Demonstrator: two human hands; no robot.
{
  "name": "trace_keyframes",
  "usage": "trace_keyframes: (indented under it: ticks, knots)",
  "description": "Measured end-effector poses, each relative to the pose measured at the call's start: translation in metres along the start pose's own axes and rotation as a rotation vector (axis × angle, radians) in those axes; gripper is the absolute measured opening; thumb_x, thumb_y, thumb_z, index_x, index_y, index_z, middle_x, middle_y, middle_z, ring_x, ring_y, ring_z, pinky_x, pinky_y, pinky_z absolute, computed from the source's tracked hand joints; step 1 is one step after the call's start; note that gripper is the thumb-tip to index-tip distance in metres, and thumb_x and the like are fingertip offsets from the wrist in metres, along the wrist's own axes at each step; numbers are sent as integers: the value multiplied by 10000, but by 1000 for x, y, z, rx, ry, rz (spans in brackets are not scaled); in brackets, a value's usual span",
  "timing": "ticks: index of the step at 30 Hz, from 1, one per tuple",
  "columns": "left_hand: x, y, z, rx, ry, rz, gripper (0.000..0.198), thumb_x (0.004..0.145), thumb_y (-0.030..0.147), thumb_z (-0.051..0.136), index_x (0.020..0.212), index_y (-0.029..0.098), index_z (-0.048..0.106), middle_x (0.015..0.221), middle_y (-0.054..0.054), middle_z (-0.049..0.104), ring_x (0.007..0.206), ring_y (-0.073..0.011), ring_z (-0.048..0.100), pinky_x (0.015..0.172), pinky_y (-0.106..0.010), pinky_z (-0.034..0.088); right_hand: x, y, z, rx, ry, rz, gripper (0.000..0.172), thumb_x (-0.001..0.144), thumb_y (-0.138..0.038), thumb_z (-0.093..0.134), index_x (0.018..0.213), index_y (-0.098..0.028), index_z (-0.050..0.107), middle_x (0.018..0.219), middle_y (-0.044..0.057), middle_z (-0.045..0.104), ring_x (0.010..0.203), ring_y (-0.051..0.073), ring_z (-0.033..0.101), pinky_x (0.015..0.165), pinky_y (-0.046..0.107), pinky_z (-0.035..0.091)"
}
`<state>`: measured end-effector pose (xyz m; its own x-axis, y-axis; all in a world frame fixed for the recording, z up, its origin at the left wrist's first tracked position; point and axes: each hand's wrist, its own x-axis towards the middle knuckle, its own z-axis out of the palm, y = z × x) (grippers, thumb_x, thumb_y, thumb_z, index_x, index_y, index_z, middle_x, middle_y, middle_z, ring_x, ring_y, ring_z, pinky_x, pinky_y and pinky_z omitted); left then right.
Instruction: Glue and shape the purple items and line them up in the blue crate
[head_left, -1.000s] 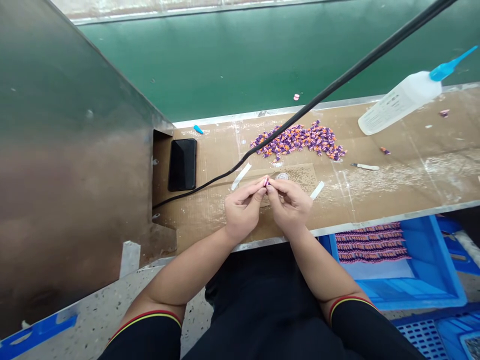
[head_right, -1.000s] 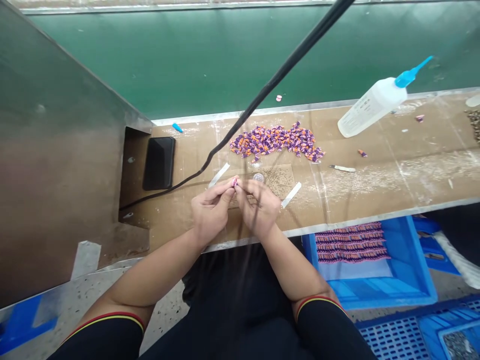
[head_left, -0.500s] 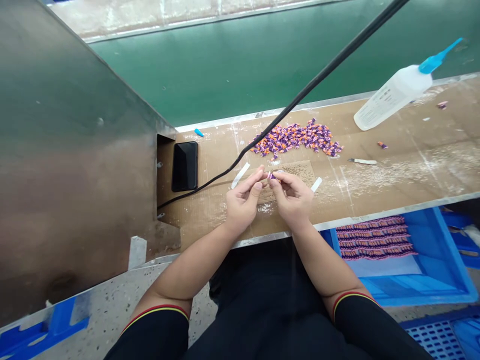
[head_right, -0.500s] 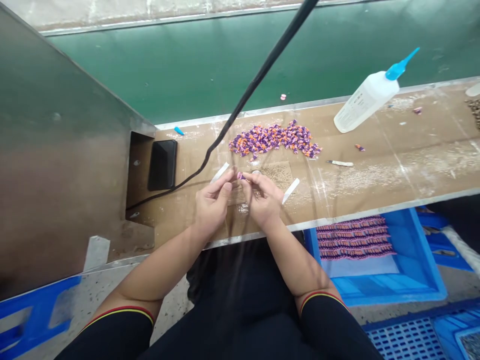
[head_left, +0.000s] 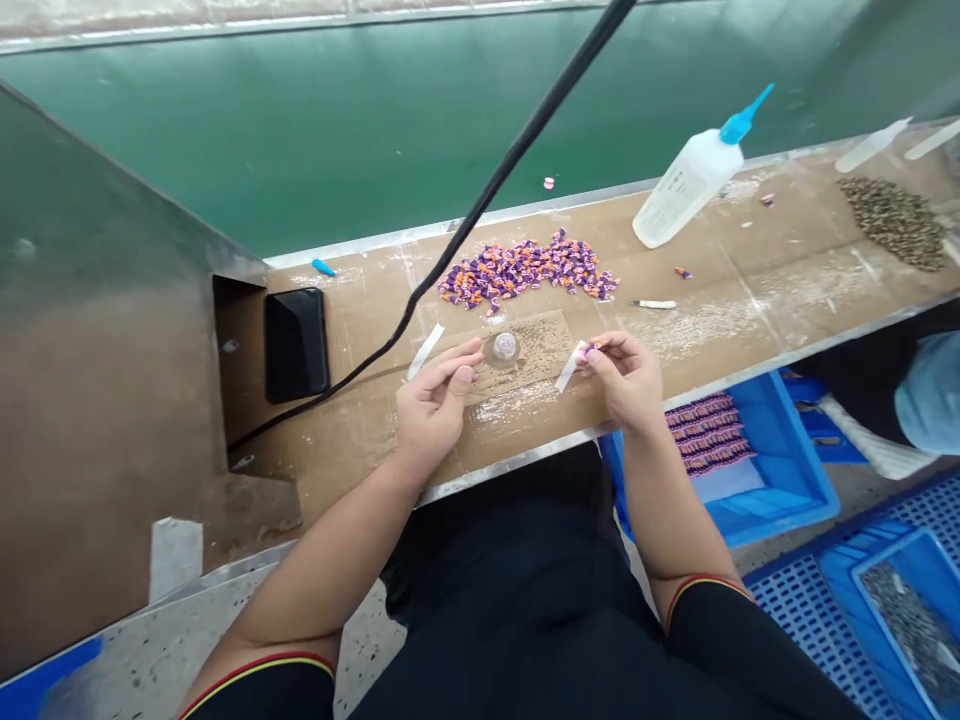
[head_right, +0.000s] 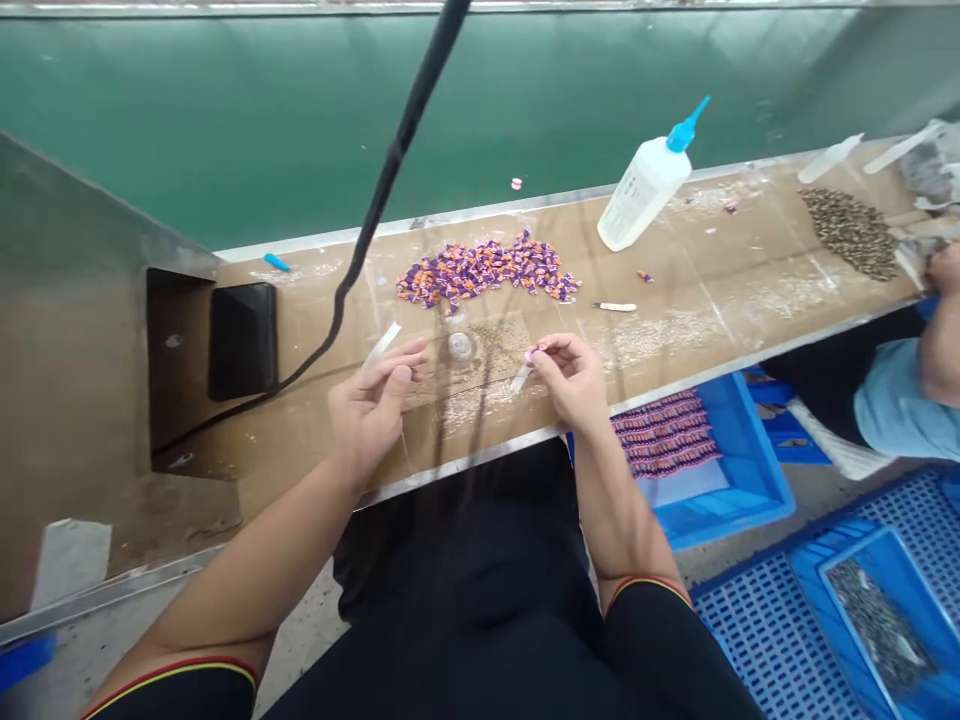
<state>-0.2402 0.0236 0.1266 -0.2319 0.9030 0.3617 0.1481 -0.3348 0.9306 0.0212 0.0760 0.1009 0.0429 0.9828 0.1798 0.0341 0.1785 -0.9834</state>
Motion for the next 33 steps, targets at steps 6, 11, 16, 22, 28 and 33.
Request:
trace_keyframes:
  ticks: [6,11,16,22,28,33]
  knots:
    - [2,1,0,54,17,-6,230,1071,449,771,1040,268,910,1188,-82,888,1083,-250,864,790,-321,733,-4,-8,-97,-105,58,62,438,909,-630,922,981,-251,714,974,16,842,886,196,859,704,289,709]
    - [5,0,1,84,50,3,211,1046,493,805,1008,310,903,1132,-13,889,1020,-256,854,722,-367,726,-25,-20,-156,-117,59,118,483,875,-654,956,990,-260,700,878,-23,836,690,155,816,617,255,686]
    - [4,-2,2,91,14,-53,198,1040,516,812,1003,341,896,1147,-12,880,1056,-282,845,740,-440,737,-36,-26,-178,-54,18,156,507,833,-664,983,923,-253,700,770,-34,780,659,169,799,577,263,669]
    - [4,-1,2,167,-15,43,187,1051,460,799,967,321,891,1069,-58,874,1040,-268,852,911,-463,735,-32,-22,-158,-55,-38,179,500,848,-682,947,918,-247,709,807,-8,790,673,167,771,601,287,654]
    - [4,-7,-1,205,-40,58,246,1058,461,767,979,258,882,1077,-83,864,1023,-249,835,977,-422,709,-15,-21,-115,-467,-203,-11,142,909,-358,823,900,-235,754,824,-1,781,664,135,677,644,276,581]
    - [4,-11,-4,202,-52,71,236,1056,463,760,1007,266,880,1099,-78,858,1046,-247,827,962,-426,711,0,-19,-91,-609,-407,-215,162,887,-212,732,1022,-259,810,858,-9,791,663,151,655,680,321,577]
